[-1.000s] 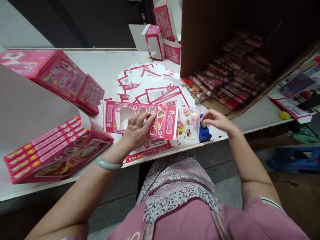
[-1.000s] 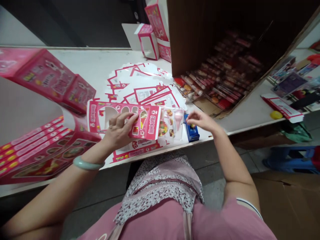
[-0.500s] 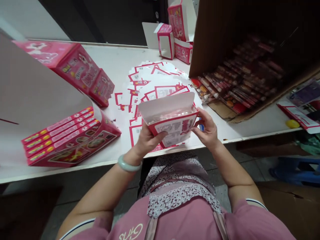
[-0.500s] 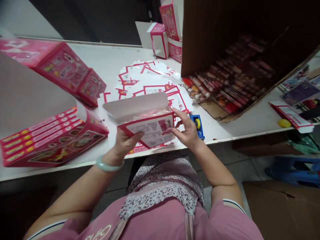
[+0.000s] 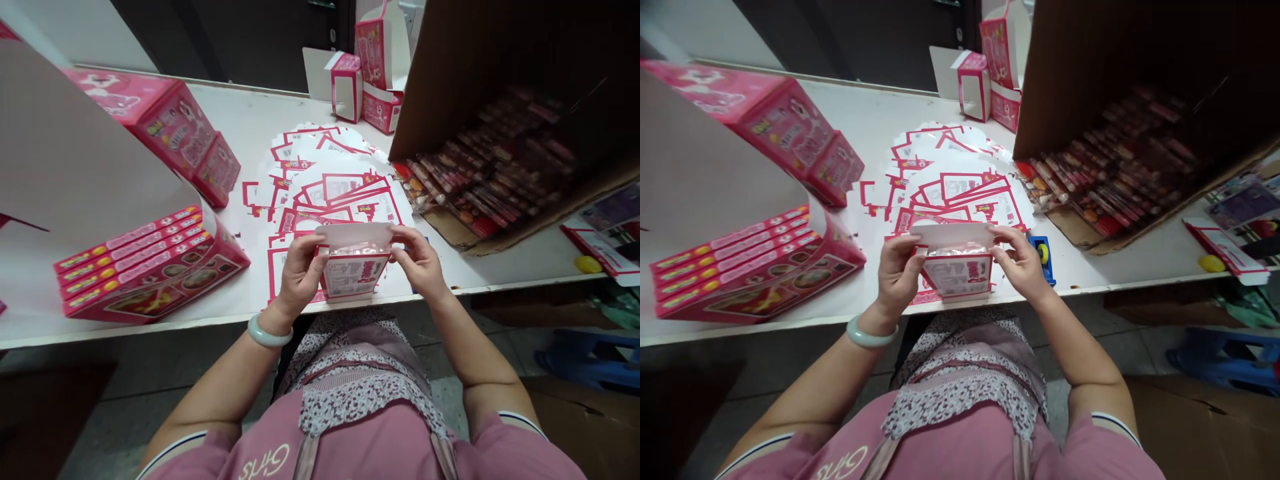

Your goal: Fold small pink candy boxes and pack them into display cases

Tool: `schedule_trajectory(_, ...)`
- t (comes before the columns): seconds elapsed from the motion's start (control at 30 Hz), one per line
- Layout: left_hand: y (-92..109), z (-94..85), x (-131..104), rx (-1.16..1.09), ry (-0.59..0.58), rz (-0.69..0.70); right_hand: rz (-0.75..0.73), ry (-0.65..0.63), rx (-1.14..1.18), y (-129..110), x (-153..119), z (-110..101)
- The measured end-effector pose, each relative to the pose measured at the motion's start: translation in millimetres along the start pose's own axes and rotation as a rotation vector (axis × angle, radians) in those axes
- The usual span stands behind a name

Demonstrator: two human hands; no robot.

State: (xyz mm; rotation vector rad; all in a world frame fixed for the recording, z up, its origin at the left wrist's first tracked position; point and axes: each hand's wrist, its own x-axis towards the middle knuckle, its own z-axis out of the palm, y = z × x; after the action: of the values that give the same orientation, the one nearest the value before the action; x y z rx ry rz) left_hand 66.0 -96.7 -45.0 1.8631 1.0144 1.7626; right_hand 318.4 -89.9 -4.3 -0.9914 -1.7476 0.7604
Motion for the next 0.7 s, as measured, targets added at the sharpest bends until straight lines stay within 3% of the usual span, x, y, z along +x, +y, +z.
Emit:
schedule_trajectory(0.1,6,-4.9,0,-0.068,-0.091,-0.011,-0.088,-0.016,-0.001,-4,-3,3)
schedule_trajectory(0.23,12,-14.0,3,-0.155,-0.236,0.136,-0.301,-0.124,-0.100,-14,-12,-1)
schedule_trajectory(0.3,18,-13.8,6,-0.158,-0.265,0.176,-0.301,-0.160,-0.134,-19,-16,-2)
schedule_trajectory(0.43,29,-5.9,14,-0.063,-0.260,0.158,-0.245,-0.025,-0.204,-26,-21,7)
schedule_trajectory(0.53,34,-4.0,19,-0.113,-0.228,0.100,-0.222,0.029,-0.182,-30,-20,14)
schedule_trajectory(0.7,25,-20.6,20,-0.126,-0.315,0.181,-0.258,-0.042,-0.247,-36,-24,15)
